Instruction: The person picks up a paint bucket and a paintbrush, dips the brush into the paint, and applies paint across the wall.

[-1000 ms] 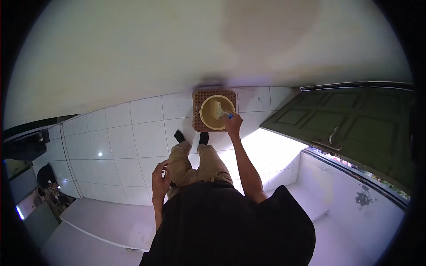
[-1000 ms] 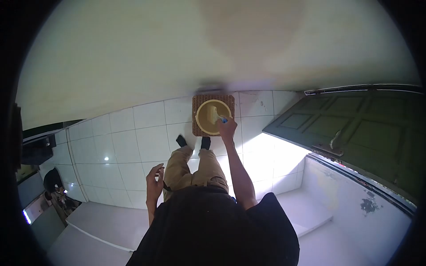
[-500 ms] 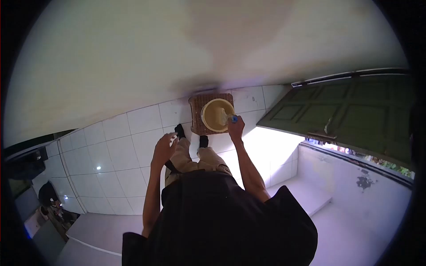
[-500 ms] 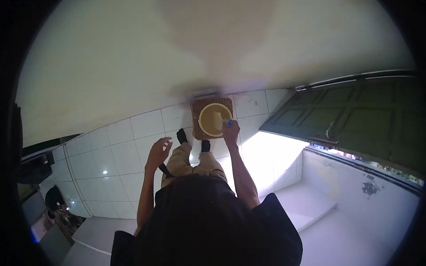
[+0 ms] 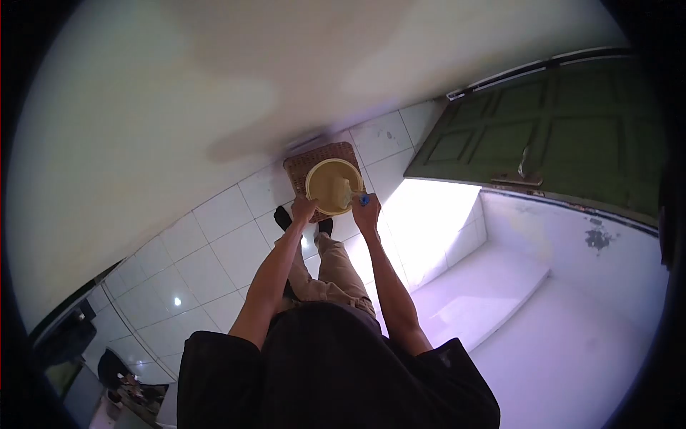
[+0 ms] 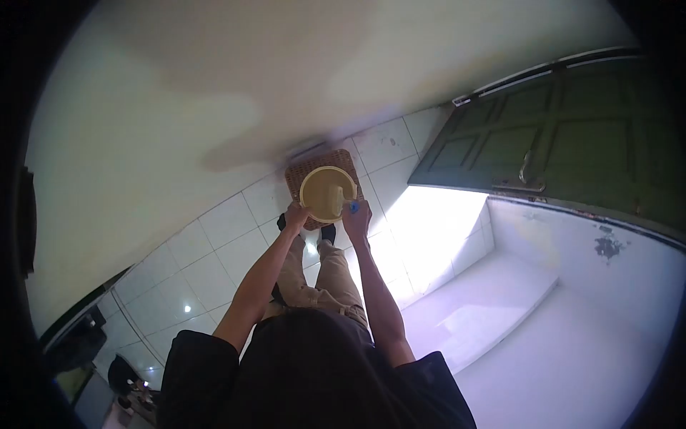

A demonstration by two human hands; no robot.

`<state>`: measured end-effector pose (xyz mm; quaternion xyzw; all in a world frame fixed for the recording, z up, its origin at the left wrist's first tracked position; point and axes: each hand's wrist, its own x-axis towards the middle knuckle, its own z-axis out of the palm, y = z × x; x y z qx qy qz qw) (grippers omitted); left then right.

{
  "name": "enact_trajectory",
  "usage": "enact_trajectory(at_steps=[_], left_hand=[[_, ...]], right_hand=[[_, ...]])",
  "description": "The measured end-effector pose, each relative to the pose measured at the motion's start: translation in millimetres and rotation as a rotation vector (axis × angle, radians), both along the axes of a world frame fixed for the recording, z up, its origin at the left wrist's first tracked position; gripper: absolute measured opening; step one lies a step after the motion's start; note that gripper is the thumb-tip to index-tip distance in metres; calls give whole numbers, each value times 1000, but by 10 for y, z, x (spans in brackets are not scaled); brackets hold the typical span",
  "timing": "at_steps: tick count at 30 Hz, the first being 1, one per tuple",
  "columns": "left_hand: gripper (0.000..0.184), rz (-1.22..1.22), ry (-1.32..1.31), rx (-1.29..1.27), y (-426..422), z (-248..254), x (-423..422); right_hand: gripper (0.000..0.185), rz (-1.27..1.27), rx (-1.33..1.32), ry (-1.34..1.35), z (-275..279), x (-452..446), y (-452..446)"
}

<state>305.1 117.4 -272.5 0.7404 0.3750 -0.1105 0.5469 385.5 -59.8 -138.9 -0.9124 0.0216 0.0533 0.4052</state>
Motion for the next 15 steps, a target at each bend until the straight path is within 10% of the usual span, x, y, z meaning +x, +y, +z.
enact_trajectory(at_steps=[5, 8, 15], left_hand=[[39, 8, 2, 406, -76, 267, 129], [42, 354, -648, 369, -150, 124, 154], [49, 518, -498, -1, -94, 226, 194]], right_hand=[[22, 42, 130, -12, -119, -67, 0], [23, 62, 43, 131, 86, -72, 36], [20, 87, 379, 133, 392, -192, -137]])
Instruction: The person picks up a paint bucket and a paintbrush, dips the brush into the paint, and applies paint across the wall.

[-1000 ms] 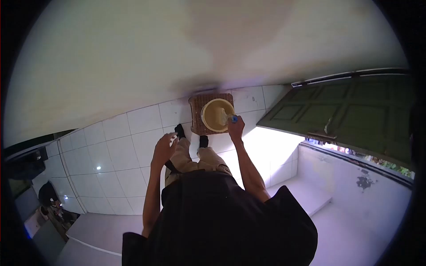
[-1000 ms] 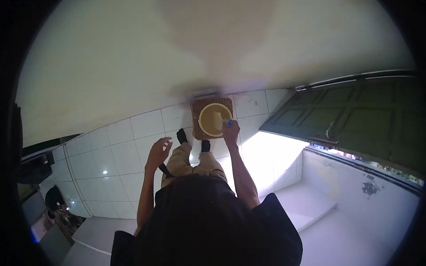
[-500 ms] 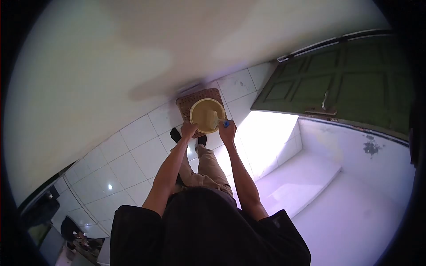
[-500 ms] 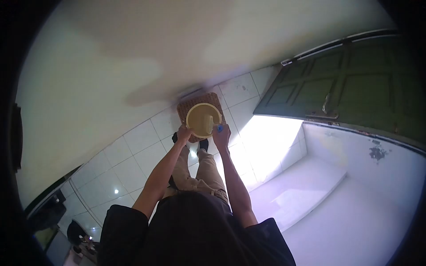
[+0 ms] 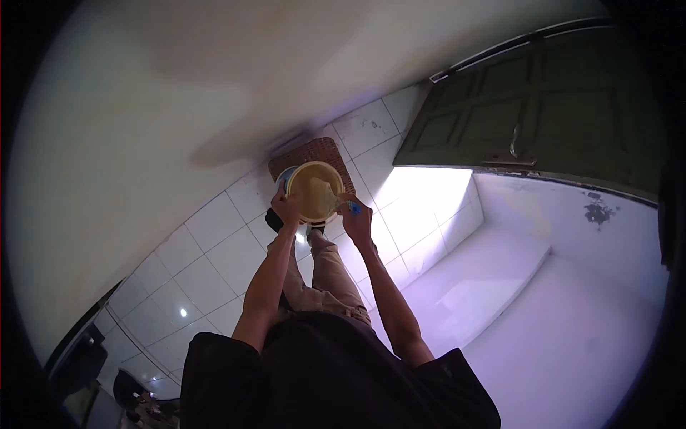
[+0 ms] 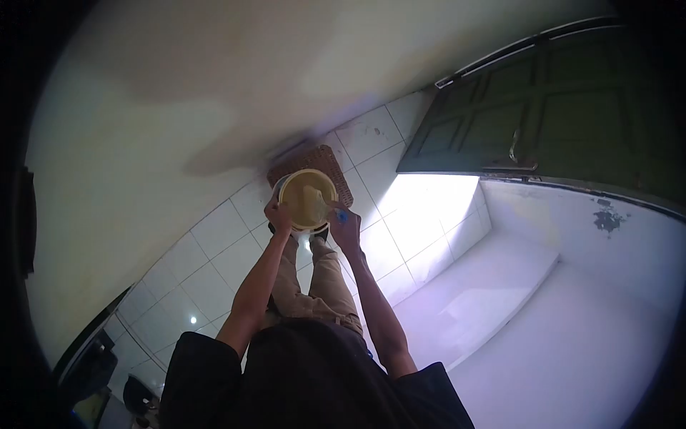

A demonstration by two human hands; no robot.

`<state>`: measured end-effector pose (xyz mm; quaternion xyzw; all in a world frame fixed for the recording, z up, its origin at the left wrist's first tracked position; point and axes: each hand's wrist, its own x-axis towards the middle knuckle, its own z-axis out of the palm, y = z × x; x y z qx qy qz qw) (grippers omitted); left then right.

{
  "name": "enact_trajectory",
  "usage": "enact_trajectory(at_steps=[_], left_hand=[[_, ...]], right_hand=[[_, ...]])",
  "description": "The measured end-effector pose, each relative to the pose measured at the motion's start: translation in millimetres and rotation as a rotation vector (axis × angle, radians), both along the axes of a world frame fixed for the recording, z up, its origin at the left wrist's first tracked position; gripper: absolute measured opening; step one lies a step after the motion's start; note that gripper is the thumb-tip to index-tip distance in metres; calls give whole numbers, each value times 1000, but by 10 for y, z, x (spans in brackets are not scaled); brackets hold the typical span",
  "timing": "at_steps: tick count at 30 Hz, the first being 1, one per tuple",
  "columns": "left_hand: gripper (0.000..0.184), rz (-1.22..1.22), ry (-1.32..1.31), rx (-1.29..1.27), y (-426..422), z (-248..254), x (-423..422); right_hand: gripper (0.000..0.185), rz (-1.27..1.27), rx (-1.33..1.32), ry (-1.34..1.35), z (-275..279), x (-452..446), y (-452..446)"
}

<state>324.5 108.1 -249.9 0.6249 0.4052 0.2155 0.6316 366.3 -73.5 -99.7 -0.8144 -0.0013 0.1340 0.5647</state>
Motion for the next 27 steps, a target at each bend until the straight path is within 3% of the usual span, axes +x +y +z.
enact_trajectory(at_steps=[3, 5, 11, 20, 23, 27], left_hand=[[50, -49, 288, 155, 149, 87, -165], [51, 131, -255, -82, 154, 136, -260], [52, 258, -198, -340, 85, 1273, -710], [77, 459, -304, -497, -56, 2355, -1574], [70, 566, -428, -523, -198, 2798, -1823], [70, 765, -565, -479, -279, 3317, -2020]], right_hand=[[19, 7, -53, -26, 214, -21, -21], [20, -2, -30, -71, 221, -69, -13], [17, 20, 109, 111, 572, -277, -18], [16, 462, 140, -147, 1308, -470, 166], [14, 488, 188, -149, 1550, -508, 258], [15, 617, 367, 142, 1875, -497, 369]])
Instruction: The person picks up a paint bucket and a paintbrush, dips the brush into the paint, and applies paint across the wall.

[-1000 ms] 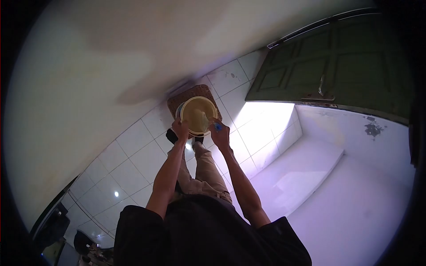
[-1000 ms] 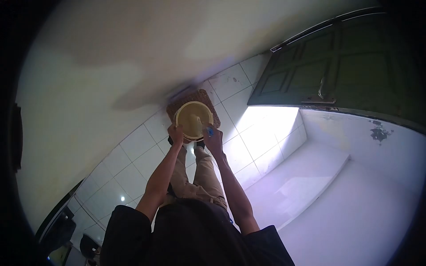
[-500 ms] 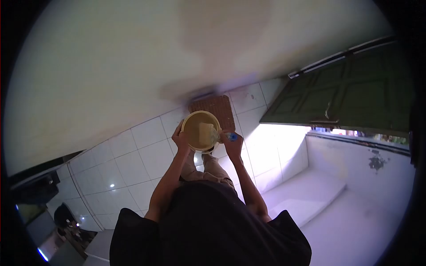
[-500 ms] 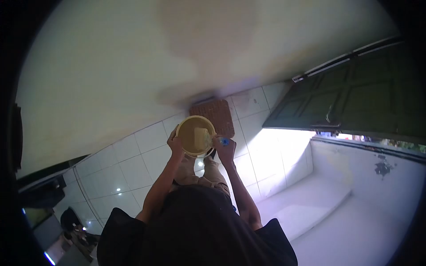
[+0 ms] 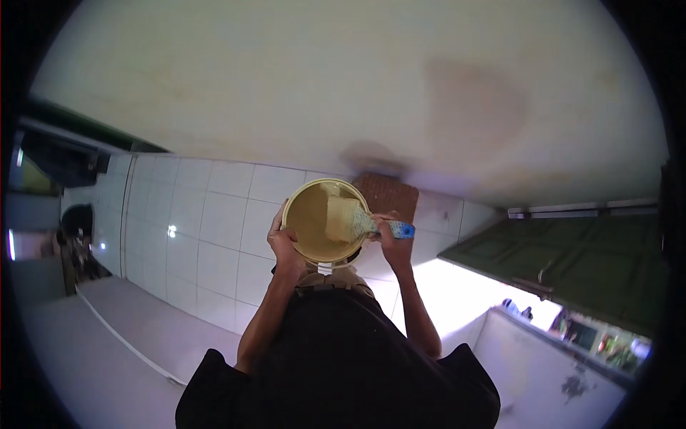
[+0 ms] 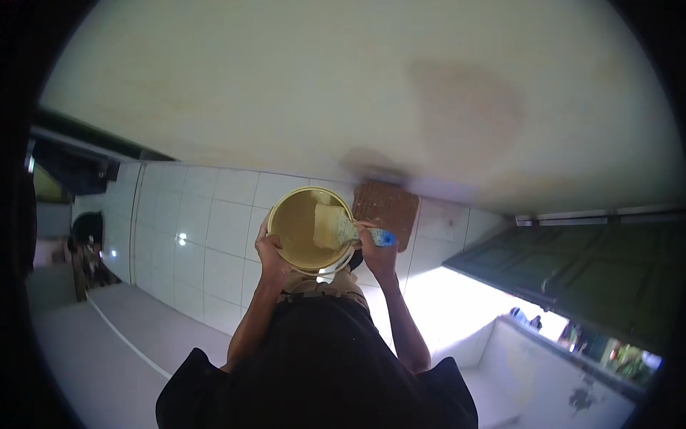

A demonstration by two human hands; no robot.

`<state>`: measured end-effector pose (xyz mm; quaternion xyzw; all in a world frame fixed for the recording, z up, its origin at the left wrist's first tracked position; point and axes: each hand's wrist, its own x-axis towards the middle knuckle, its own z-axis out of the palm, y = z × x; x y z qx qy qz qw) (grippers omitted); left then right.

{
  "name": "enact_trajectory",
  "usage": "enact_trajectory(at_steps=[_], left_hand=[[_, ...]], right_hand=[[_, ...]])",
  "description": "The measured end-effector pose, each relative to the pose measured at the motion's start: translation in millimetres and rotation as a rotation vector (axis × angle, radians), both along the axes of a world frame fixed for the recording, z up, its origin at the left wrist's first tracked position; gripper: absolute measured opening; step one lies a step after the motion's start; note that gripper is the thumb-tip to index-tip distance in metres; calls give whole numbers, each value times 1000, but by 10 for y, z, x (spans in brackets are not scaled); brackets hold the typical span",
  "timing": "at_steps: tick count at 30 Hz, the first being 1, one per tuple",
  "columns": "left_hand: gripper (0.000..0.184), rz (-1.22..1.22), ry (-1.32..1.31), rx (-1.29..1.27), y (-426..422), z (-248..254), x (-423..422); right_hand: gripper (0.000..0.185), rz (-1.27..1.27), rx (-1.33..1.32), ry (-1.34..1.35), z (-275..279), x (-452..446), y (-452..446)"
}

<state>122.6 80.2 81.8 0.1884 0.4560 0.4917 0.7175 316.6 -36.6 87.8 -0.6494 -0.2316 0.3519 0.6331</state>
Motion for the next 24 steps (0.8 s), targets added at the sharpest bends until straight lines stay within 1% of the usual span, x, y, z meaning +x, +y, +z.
enact_trajectory(at_steps=[1, 2, 4, 5, 6, 8, 9, 11, 12, 14, 15, 17, 19, 20, 22, 23, 24], left_hand=[[70, 21, 11, 35, -22, 56, -90], [71, 43, 19, 70, -32, 108, -172], [71, 133, 0, 64, -86, 376, -252], [71, 172, -15, 62, -116, 459, -300], [71, 208, -23, 65, -159, 484, -337], [73, 279, -67, 113, -180, 452, -451], [73, 306, -94, 125, -161, 406, -512], [72, 309, 27, 145, -230, 356, -451], [72, 328, 22, 145, -257, 335, -494], [73, 317, 7, 128, -237, 289, -551], [73, 331, 5, 134, -222, 286, -581], [74, 380, -54, 56, -193, 309, -616], [73, 386, -39, 44, -164, 265, -669], [71, 387, -37, 40, -126, 209, -746], [70, 384, -85, 22, -18, 165, -1028], [68, 386, -111, -3, 7, 174, -1197], [68, 390, -109, -2, 43, 269, -1378]], right_hand=[[17, 103, 89, -267, -28, 45, 40], [17, 152, 106, -283, -53, 31, 71], [20, 117, 18, 273, 126, -25, 101], [24, 181, 69, 280, -9, 0, 106], [24, 218, 67, 273, 10, -25, 109], [24, 202, 171, 374, 18, -136, 167], [24, 250, 182, 379, 10, -182, 210], [22, 251, 167, 391, -62, -97, 178], [21, 232, 170, 416, -55, -132, 171], [20, 239, 186, 433, -30, -190, 186], [19, 234, 185, 397, 60, -251, 199], [18, 234, 181, 366, 245, -364, 219], [13, 283, 74, -46, 416, -504, 228], [13, 281, 72, -54, 489, -639, 286], [15, 527, 384, -649, 677, -1037, 453], [25, 612, 334, -740, 818, -1257, 464], [25, 615, 337, -738, 894, -1470, 484]])
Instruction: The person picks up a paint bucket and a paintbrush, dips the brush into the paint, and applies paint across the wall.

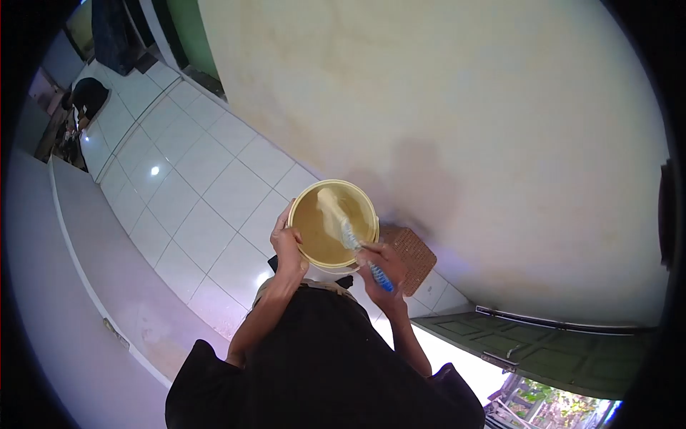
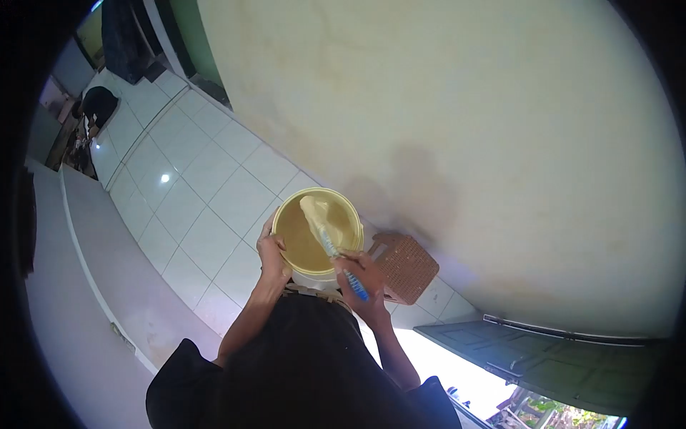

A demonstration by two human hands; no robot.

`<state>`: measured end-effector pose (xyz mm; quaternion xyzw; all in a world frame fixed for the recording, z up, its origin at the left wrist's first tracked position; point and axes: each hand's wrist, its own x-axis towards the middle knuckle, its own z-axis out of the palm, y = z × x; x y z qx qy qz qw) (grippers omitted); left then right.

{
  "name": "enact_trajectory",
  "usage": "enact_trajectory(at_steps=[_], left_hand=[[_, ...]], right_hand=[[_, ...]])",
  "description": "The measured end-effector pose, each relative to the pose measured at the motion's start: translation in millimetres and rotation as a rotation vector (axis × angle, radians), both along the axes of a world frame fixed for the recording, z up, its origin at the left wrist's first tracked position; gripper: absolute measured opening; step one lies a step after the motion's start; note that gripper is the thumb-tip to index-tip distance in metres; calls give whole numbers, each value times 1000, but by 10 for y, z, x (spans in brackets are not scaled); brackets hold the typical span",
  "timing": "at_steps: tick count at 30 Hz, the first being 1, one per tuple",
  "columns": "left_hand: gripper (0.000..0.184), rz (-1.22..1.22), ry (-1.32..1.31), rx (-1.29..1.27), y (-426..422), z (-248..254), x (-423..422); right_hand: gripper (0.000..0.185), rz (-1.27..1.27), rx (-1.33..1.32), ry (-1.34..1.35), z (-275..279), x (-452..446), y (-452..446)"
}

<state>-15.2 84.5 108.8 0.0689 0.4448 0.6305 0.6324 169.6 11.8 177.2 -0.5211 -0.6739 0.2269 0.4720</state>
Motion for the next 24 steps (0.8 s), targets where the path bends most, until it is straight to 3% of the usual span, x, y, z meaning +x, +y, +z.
enact_trajectory(at_steps=[3, 5, 7, 10, 24], left_hand=[[68, 94, -94, -47, 122, 27, -462], [70, 16, -75, 21, 176, -111, -758], [71, 48, -46, 6, 204, 91, -922], [74, 60, -37, 11, 264, 194, -1220], [76, 185, -39, 83, 872, 388, -2192]], right_hand=[[33, 177, -139, -157, -1, -483, 78], [34, 233, -157, -207, -79, -707, 129], [41, 340, -170, -341, -122, -823, 187], [46, 401, -168, -303, -215, -1069, 324], [39, 714, 55, -446, -36, -1907, 1780]])
